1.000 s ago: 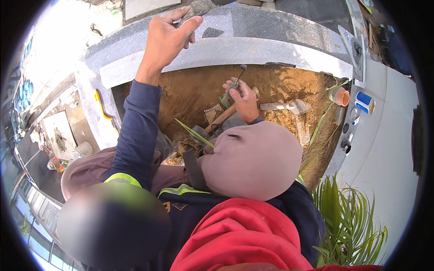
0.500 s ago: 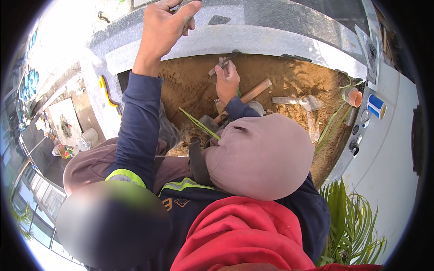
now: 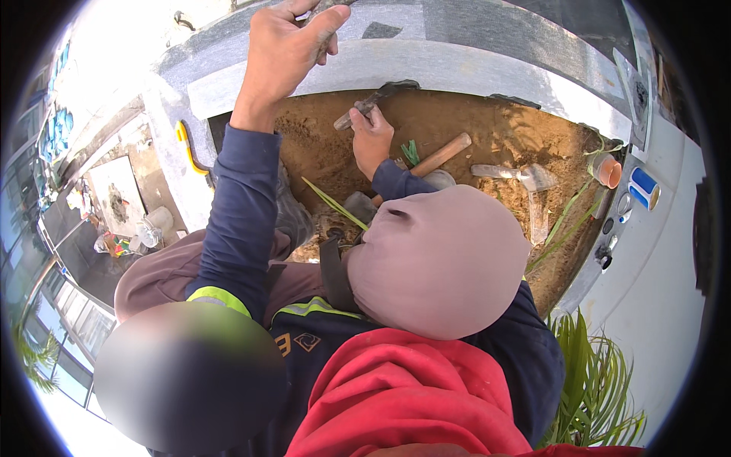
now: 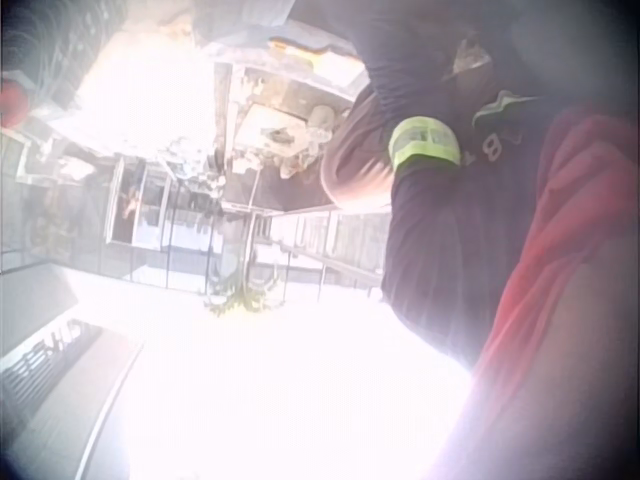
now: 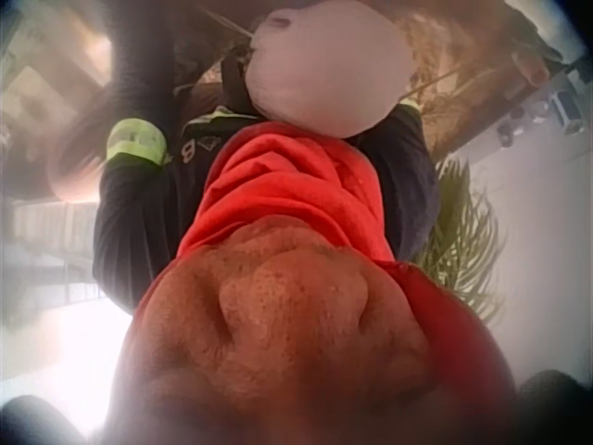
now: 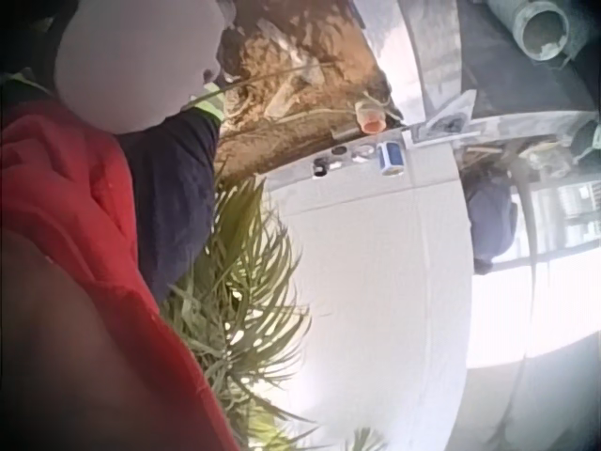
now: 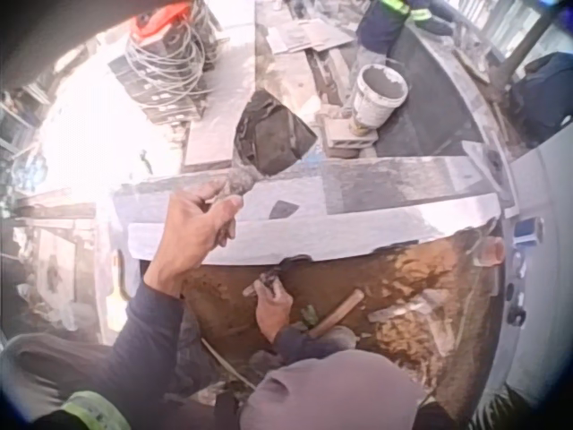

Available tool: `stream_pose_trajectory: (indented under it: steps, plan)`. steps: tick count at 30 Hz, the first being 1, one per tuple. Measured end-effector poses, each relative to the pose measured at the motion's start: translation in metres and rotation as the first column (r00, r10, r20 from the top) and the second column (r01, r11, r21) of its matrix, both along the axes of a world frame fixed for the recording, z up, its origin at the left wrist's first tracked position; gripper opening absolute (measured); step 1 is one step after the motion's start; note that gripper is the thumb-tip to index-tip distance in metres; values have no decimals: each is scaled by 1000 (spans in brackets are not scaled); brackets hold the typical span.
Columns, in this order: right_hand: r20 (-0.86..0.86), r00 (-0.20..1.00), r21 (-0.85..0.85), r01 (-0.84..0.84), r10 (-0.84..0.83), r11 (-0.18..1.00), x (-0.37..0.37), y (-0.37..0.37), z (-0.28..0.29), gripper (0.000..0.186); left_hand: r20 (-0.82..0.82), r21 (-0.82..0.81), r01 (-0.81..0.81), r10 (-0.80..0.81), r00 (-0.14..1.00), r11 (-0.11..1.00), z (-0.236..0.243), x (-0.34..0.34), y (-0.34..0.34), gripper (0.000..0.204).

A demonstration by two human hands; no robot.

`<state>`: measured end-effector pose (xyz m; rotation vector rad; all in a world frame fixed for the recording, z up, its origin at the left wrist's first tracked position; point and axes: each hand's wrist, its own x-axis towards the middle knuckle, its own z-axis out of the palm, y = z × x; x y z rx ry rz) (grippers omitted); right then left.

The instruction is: The person applies mortar to the edge of a curved stone structure using a trowel and a smaller tool. They spread and smooth the mortar along the joint, occasionally scraping excess material.

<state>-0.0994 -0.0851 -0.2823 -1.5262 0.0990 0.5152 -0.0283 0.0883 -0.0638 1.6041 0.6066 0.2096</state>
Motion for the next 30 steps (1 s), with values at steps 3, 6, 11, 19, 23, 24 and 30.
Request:
stream_pose_trajectory:
  steps: [3,6,11,19,23,24,30]
  plan:
    - [-101,995,62,17,-10,998,-5,9,-4,19,-22,19,-8,9,1000,1000,2,-7,2,30]
    - [-193,981,143,49,-21,988,-12,20,-7,16,-12,44,-23,24,1000,999,-5,-15,5,36]
    - [-356,934,244,120,-26,962,-18,37,4,14,14,25,-43,43,999,999,-14,-29,17,52]
    - [-423,838,161,-305,344,939,-14,-5,25,20,21,139,79,-83,996,987,-5,1,15,38]
    - [-250,724,-65,-675,643,735,14,-45,51,27,19,152,192,-197,980,969,32,40,27,24]
    - [-207,708,-25,-694,675,720,26,-52,74,30,17,133,183,-187,982,974,45,47,33,21]
    - [-74,774,153,-614,629,774,101,-94,184,41,-209,271,424,-377,902,864,61,20,76,33]
